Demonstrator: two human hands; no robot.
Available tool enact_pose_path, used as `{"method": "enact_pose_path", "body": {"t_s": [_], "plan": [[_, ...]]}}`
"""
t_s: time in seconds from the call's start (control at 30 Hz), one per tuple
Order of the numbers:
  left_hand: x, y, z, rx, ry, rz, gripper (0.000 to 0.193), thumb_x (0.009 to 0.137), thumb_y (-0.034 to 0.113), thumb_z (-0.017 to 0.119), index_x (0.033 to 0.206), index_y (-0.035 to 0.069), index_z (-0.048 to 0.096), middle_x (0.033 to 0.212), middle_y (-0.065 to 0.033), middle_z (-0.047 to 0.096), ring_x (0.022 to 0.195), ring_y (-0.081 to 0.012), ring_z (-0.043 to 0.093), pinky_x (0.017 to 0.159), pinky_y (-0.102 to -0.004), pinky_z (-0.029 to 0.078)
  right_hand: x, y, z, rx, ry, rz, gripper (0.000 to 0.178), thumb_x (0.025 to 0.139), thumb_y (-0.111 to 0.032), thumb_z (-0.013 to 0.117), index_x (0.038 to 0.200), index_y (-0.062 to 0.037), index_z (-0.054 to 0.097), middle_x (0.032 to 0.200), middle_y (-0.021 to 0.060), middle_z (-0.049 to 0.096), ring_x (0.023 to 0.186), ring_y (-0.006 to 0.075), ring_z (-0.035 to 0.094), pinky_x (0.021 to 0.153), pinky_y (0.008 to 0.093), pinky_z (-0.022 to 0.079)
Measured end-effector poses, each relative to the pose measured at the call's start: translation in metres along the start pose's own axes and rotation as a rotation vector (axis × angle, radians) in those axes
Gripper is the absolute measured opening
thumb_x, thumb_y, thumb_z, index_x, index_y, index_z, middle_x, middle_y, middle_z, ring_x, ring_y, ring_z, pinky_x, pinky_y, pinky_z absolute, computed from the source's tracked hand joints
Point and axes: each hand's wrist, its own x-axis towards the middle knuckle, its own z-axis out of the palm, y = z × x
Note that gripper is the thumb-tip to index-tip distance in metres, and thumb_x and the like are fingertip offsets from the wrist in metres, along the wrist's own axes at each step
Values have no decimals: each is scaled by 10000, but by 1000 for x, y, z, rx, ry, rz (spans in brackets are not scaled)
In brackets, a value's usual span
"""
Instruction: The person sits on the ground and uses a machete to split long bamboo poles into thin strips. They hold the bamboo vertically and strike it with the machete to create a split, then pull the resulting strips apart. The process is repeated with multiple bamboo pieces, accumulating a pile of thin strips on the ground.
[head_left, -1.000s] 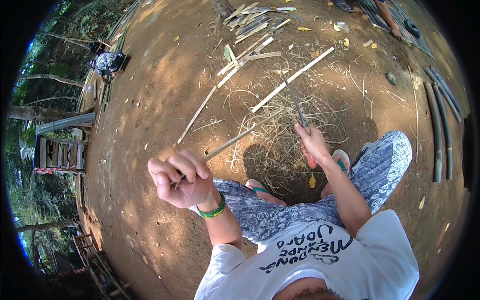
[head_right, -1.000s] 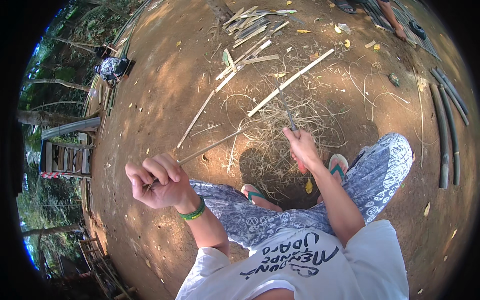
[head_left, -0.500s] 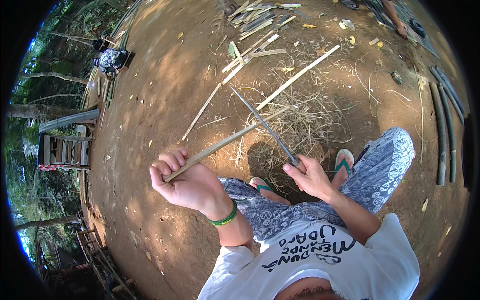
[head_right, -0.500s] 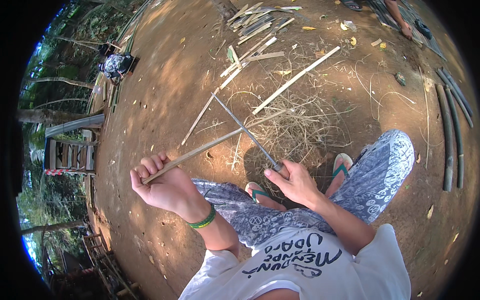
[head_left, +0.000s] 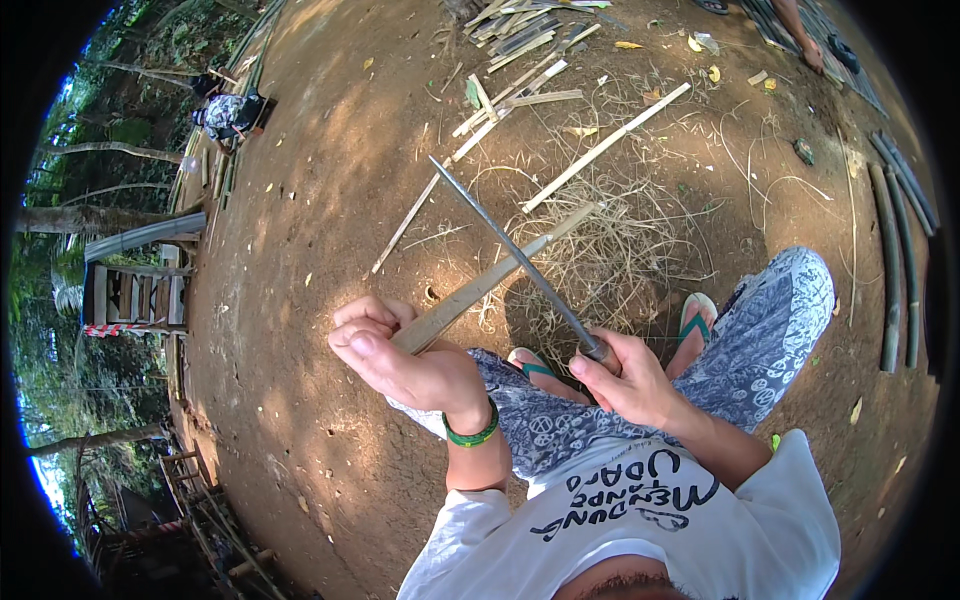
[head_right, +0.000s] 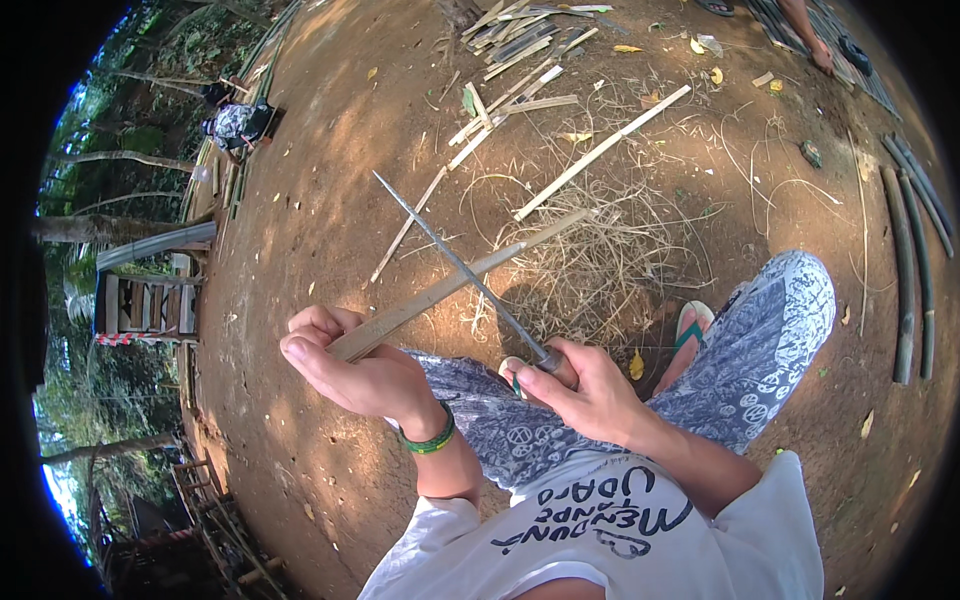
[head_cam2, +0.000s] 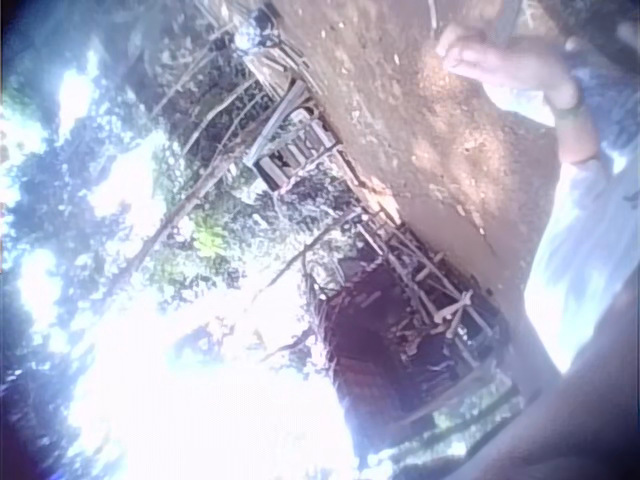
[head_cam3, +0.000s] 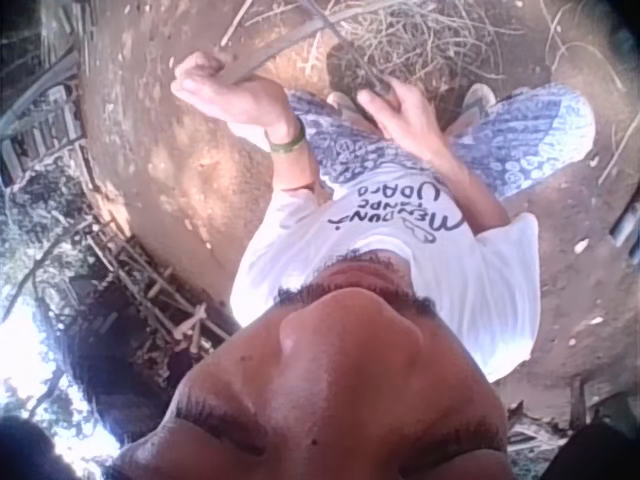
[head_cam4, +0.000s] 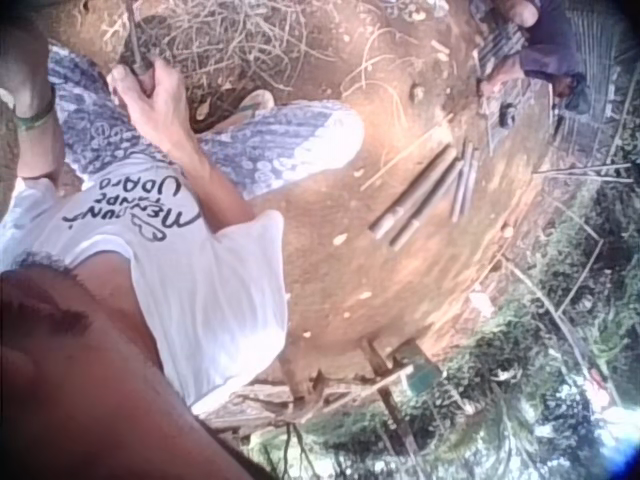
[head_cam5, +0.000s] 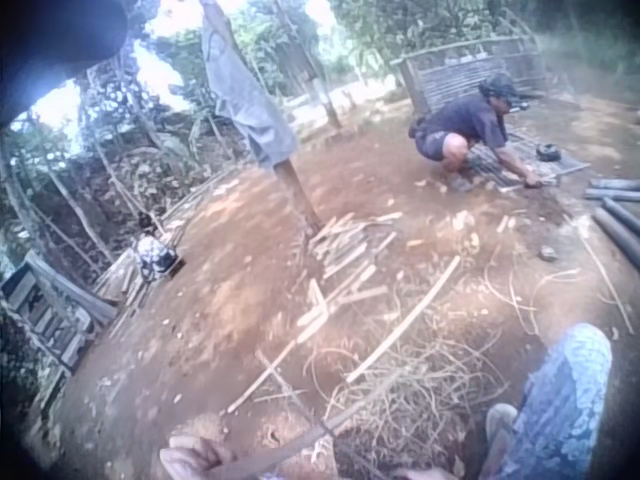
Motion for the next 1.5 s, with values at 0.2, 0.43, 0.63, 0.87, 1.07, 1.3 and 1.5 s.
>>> {"method": "enact_pose_path", "body": {"t_s": [0.2,0.43,0.63,0.87,1.07,1.3,1.5], "plan": [[6,-23,-14,203,72,357,491,1047,525,355,879,68,417,755,-89,520,616,-125,510,558,-204,434,-8,0,0,-101,3,-40,351,962,-263,669,1120,48,631,616,-52,529,589,10,419,545,231,337],[4,-26,-11,120,-12,592,463,1004,506,459,952,48,410,752,-102,544,601,-147,581,484,-228,518,-15,-3,10,-55,-72,-108,409,950,-281,678,1166,60,617,514,-76,382,524,12,327,505,248,283],[5,-21,-10,-2,-225,735,339,968,325,639,1092,62,466,954,-154,569,700,-181,618,574,-307,618,-15,-6,14,-59,-92,-108,416,949,-289,682,1155,65,611,525,-79,368,518,12,318,489,258,255],[-1,10,-31,191,-494,459,348,898,-47,656,1204,54,522,1085,-179,607,963,-233,641,855,-384,580,-22,-13,-1,-18,-52,-117,356,973,-270,653,1127,49,623,534,-85,412,513,4,342,484,236,267],[-8,23,-28,145,-516,361,344,865,-107,660,1164,28,555,1088,-182,621,958,-238,656,813,-350,585,-28,-28,-2,-85,-108,-227,363,990,-359,589,916,-7,541,542,7,518,459,64,493,439,231,374],[-16,21,-25,99,-602,493,410,826,-76,723,1185,35,559,1002,-234,670,860,-286,683,655,-346,599,-45,-68,4,-600,-27,-503,514,869,-380,740,1062,79,615,624,107,598,546,224,653,485,328,481],[-15,21,-26,144,-628,580,382,843,-7,737,1189,15,577,948,-249,680,817,-306,699,596,-330,592,-53,-75,0,-773,60,-587,467,835,-397,769,995,19,631,696,88,642,599,247,687,508,346,520]]}}
